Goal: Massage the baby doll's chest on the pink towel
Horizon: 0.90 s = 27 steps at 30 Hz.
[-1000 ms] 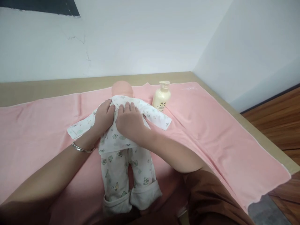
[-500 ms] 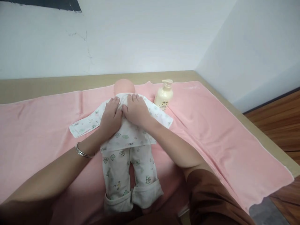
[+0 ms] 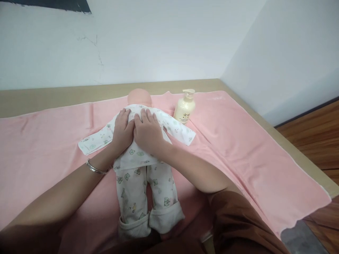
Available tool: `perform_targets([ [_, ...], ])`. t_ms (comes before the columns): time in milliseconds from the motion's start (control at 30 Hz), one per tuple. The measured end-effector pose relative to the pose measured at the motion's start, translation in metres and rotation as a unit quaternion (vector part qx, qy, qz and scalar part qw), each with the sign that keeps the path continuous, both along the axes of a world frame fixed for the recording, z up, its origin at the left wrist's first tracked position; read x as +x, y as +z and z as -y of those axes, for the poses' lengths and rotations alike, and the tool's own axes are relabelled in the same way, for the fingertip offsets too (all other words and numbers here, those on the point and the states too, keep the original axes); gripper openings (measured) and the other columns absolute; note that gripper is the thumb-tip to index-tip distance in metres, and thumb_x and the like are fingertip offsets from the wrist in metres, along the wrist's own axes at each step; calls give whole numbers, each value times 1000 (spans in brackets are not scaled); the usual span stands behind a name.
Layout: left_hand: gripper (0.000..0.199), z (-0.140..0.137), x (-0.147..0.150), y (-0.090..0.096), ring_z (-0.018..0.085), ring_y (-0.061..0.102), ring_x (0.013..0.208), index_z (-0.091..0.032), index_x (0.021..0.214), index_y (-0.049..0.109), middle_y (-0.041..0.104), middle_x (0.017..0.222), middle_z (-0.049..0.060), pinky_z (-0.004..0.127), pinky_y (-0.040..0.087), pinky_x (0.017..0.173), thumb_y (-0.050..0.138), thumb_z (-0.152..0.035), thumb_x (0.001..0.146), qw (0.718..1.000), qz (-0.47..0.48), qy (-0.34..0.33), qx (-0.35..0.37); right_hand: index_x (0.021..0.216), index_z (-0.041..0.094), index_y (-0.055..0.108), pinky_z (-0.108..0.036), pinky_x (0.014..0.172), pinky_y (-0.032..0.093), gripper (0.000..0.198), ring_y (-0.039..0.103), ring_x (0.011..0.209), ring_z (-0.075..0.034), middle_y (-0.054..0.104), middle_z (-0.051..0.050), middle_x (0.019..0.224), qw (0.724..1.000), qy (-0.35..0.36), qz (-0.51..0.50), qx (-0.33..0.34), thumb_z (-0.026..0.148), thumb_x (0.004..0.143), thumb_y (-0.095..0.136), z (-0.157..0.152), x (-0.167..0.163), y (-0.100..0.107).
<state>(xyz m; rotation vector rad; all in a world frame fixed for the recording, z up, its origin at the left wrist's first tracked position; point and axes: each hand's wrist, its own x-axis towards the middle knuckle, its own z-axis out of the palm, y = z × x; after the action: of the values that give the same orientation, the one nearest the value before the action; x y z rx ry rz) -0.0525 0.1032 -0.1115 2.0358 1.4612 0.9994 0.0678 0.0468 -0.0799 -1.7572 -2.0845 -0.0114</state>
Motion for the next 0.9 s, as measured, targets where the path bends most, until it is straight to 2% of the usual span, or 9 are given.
perform_targets([
  [167, 61, -2, 0, -5, 31, 22, 156, -14, 151, 40, 29, 165, 16, 55, 19, 130, 38, -40, 96, 1000, 0, 14, -9, 149, 7, 46, -55, 126, 22, 52, 28, 153, -34, 36, -20, 161, 1000, 17, -25, -8, 21, 101, 33, -12, 8, -4],
  [300, 58, 13, 4, 2, 32, 27, 154, -6, 147, 43, 39, 159, 20, 56, 21, 129, 35, -31, 95, 997, -64, -24, 41, 153, 5, 39, -50, 127, 20, 56, 25, 154, -33, 32, -19, 163, 997, 20, -58, -41, 25, 100, 36, -34, 26, -4],
  [400, 55, 26, 6, 14, 29, 36, 151, -7, 144, 49, 46, 156, 17, 52, 27, 128, 36, -26, 94, 991, -96, -70, 59, 154, 0, 33, -46, 127, 20, 61, 24, 154, -33, 29, -21, 163, 996, -2, -64, -63, 29, 101, 37, -42, 34, -1],
  [500, 53, 27, 5, 21, 26, 38, 150, -10, 143, 52, 47, 155, 15, 50, 27, 128, 35, -27, 95, 993, -92, -69, 25, 150, -3, 38, -46, 124, 26, 59, 35, 149, -34, 40, -23, 157, 998, -20, -29, -48, 30, 102, 36, -37, 31, 3],
  [633, 55, 14, 2, 21, 28, 29, 154, -10, 145, 50, 40, 159, 14, 51, 23, 129, 33, -32, 98, 997, -66, -42, -17, 144, -8, 44, -47, 115, 38, 57, 52, 133, -37, 56, -28, 141, 998, -52, 38, -25, 29, 103, 31, -19, 17, 6],
  [767, 58, 3, -1, 21, 26, 25, 155, -10, 147, 48, 35, 162, 13, 49, 19, 130, 34, -34, 97, 997, -46, -32, -46, 145, -12, 39, -48, 115, 37, 63, 48, 136, -39, 51, -34, 143, 995, -42, 95, 11, 33, 104, 26, -8, 9, 1],
  [900, 63, -7, -1, 20, 27, 22, 156, -10, 151, 43, 29, 165, 12, 48, 16, 131, 37, -38, 95, 995, -35, -14, -96, 147, -10, 40, -49, 117, 34, 62, 45, 140, -39, 47, -33, 147, 995, -40, 91, 19, 34, 103, 31, -10, 11, -4],
])
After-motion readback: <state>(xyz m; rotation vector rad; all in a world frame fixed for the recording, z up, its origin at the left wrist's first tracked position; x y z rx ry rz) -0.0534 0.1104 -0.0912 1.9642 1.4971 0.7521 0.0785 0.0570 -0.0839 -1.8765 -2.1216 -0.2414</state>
